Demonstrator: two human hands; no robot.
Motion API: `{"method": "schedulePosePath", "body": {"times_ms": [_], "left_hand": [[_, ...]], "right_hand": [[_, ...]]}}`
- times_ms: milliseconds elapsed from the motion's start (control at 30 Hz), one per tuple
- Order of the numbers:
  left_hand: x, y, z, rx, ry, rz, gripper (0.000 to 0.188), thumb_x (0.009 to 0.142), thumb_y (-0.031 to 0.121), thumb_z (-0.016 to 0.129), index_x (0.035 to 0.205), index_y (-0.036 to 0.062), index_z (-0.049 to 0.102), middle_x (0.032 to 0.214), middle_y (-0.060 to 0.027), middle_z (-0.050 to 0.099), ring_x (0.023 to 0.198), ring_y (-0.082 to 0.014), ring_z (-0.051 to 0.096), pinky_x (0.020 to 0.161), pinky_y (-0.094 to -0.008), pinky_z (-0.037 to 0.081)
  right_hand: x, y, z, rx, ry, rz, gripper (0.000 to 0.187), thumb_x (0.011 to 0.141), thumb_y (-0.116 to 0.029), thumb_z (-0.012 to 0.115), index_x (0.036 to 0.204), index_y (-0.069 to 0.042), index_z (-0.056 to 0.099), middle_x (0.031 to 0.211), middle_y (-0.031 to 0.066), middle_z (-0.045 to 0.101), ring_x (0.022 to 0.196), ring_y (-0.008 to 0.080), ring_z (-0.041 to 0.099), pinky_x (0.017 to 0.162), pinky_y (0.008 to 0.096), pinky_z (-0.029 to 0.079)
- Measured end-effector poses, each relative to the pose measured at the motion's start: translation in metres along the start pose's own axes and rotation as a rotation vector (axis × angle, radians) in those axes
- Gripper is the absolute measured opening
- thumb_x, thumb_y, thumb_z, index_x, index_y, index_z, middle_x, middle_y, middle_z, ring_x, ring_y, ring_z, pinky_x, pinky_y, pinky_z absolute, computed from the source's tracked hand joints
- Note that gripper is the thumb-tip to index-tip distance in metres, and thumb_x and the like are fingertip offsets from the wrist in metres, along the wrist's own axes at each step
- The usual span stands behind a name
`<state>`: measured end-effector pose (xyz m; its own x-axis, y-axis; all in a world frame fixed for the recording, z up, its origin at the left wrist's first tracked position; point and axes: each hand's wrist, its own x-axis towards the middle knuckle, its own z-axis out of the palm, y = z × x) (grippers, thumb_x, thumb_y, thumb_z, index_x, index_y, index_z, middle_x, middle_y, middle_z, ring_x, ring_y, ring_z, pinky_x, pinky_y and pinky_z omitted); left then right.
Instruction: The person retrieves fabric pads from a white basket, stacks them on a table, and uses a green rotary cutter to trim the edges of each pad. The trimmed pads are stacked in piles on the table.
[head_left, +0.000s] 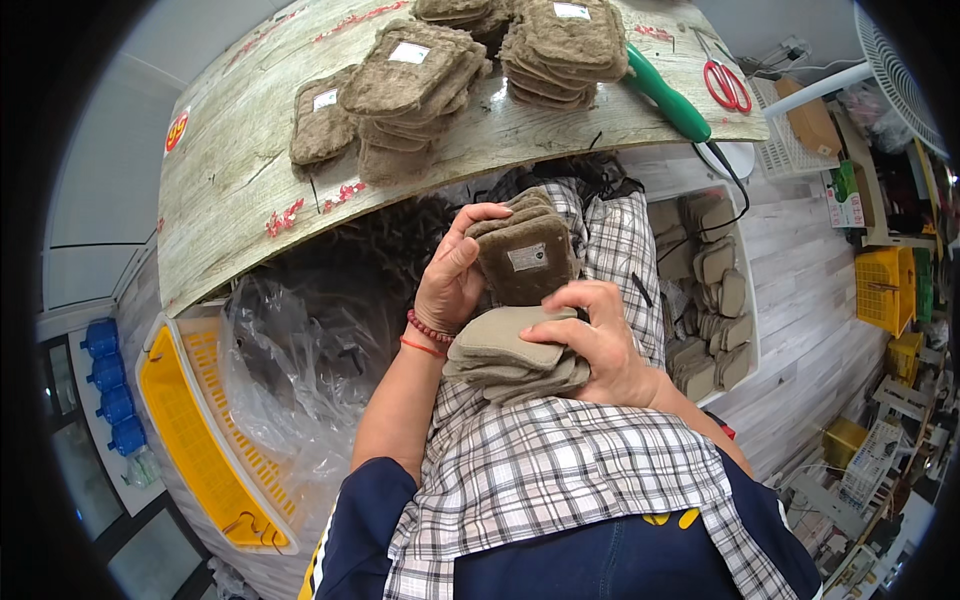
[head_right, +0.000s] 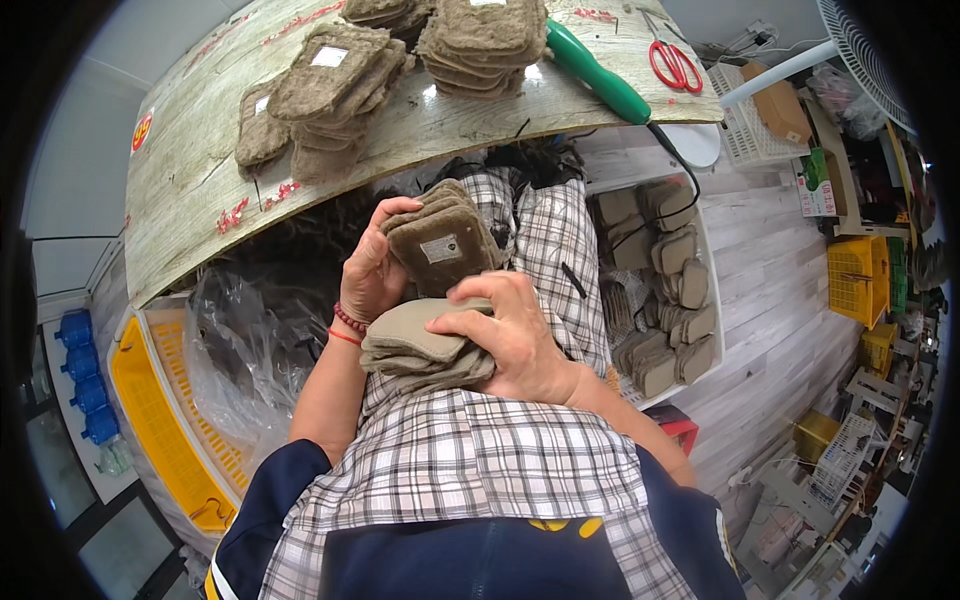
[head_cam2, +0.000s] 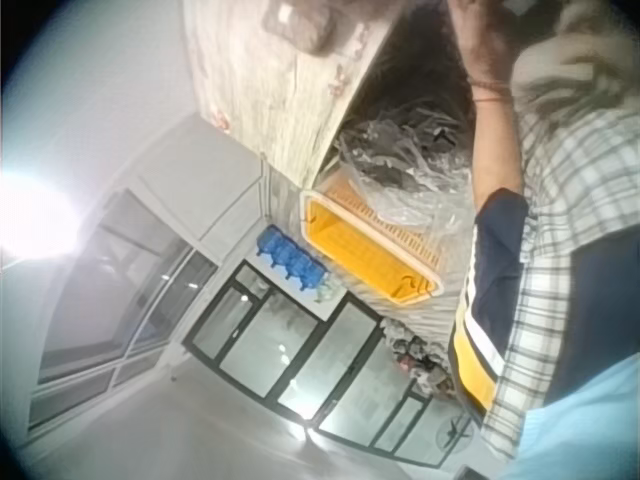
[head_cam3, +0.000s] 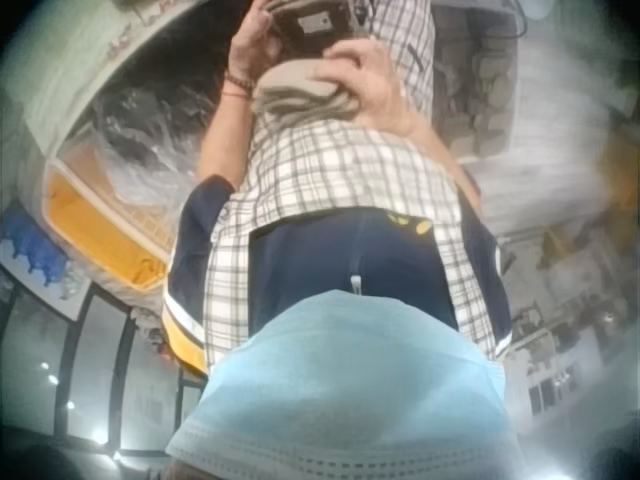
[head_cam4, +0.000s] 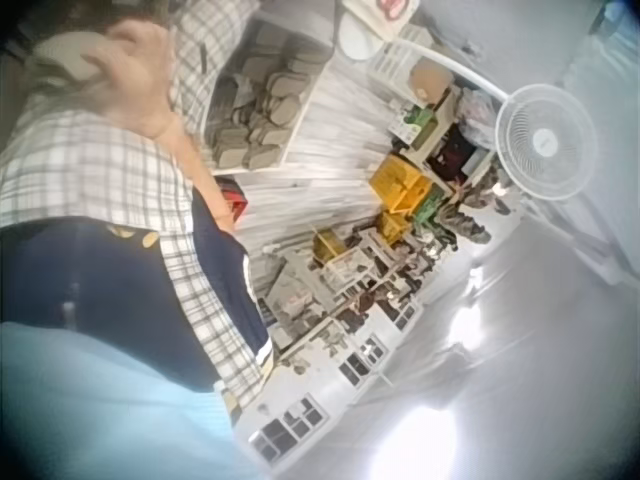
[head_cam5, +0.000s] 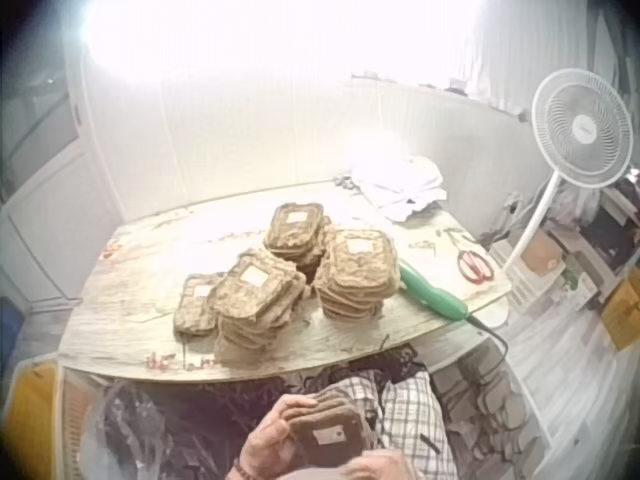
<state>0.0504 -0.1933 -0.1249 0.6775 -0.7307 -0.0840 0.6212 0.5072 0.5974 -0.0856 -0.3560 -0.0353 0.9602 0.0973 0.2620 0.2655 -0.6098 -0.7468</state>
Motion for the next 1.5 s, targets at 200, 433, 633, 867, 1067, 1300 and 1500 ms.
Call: {"method": "schedulePosePath", "body": {"times_ms": [200, 433, 633, 867, 1067, 1300, 1500], "left_hand": [[-0.004, 0.003, 0.003, 0.000, 0.044, -0.014, 0.044, 0.092, 0.036, 0.059, 0.119, 0.0015, 0.054, 0.133, -0.0114, 0.044, 0.122, -0.0235, 0.047, 0.106, -0.0368, 0.035], [-0.003, 0.004, 0.003, 0.067, 0.048, 0.013, 0.042, 0.090, 0.035, 0.061, 0.114, 0.0015, 0.058, 0.135, -0.0129, 0.043, 0.121, -0.0244, 0.049, 0.104, -0.0366, 0.037], [-0.006, 0.006, 0.011, 0.078, 0.028, 0.018, 0.040, 0.091, 0.036, 0.058, 0.111, 0.0007, 0.060, 0.135, -0.0153, 0.043, 0.119, -0.0252, 0.051, 0.102, -0.0364, 0.038], [-0.006, 0.006, 0.017, 0.026, 0.059, 0.034, 0.041, 0.095, 0.037, 0.053, 0.113, 0.0000, 0.057, 0.137, -0.0153, 0.043, 0.120, -0.0256, 0.050, 0.105, -0.0384, 0.038], [-0.010, 0.007, 0.022, 0.105, 0.062, 0.051, 0.042, 0.097, 0.039, 0.049, 0.110, 0.0000, 0.058, 0.136, -0.0161, 0.043, 0.120, -0.0256, 0.050, 0.104, -0.0383, 0.039], [-0.009, 0.005, 0.016, 0.160, -0.077, 0.115, 0.047, 0.097, 0.044, 0.045, 0.100, 0.0007, 0.063, 0.134, -0.0199, 0.045, 0.113, -0.0264, 0.056, 0.098, -0.0376, 0.045], [-0.011, 0.006, 0.022, 0.094, 0.058, 0.075, 0.046, 0.100, 0.040, 0.041, 0.109, -0.0002, 0.059, 0.137, -0.0159, 0.042, 0.118, -0.0257, 0.053, 0.101, -0.0375, 0.042]], "right_hand": [[0.003, 0.007, 0.005, -0.027, 0.101, 0.019, 0.050, 0.061, -0.022, 0.084, 0.107, -0.014, 0.065, 0.145, 0.0242, 0.031, 0.132, 0.0473, 0.031, 0.109, 0.0542, 0.027], [-0.010, 0.011, 0.010, 0.179, -0.005, 0.029, 0.058, 0.059, -0.011, 0.083, 0.113, -0.011, 0.062, 0.127, 0.0169, 0.043, 0.122, 0.0362, 0.044, 0.100, 0.0452, 0.039], [0.000, 0.007, 0.006, 0.039, 0.091, 0.037, 0.060, 0.060, -0.013, 0.082, 0.115, -0.011, 0.059, 0.142, 0.0222, 0.035, 0.130, 0.0414, 0.037, 0.106, 0.0484, 0.033], [-0.008, 0.013, 0.009, 0.236, -0.078, -0.029, 0.062, 0.063, -0.009, 0.083, 0.118, -0.006, 0.054, 0.122, 0.0145, 0.050, 0.115, 0.0326, 0.051, 0.096, 0.0410, 0.043], [-0.013, 0.013, 0.015, 0.376, 0.027, 0.080, 0.104, 0.066, -0.005, 0.081, 0.148, 0.000, 0.017, 0.114, 0.0150, 0.050, 0.101, 0.0279, 0.052, 0.091, 0.0366, 0.044], [-0.008, 0.012, 0.007, 0.249, -0.026, 0.155, 0.099, 0.066, -0.008, 0.082, 0.147, 0.001, 0.026, 0.116, 0.0162, 0.042, 0.102, 0.0267, 0.047, 0.093, 0.0345, 0.043], [-0.011, 0.010, 0.002, 0.141, -0.027, 0.082, 0.071, 0.063, -0.012, 0.083, 0.128, -0.011, 0.054, 0.127, 0.0189, 0.040, 0.115, 0.0328, 0.044, 0.097, 0.0388, 0.041]]}}
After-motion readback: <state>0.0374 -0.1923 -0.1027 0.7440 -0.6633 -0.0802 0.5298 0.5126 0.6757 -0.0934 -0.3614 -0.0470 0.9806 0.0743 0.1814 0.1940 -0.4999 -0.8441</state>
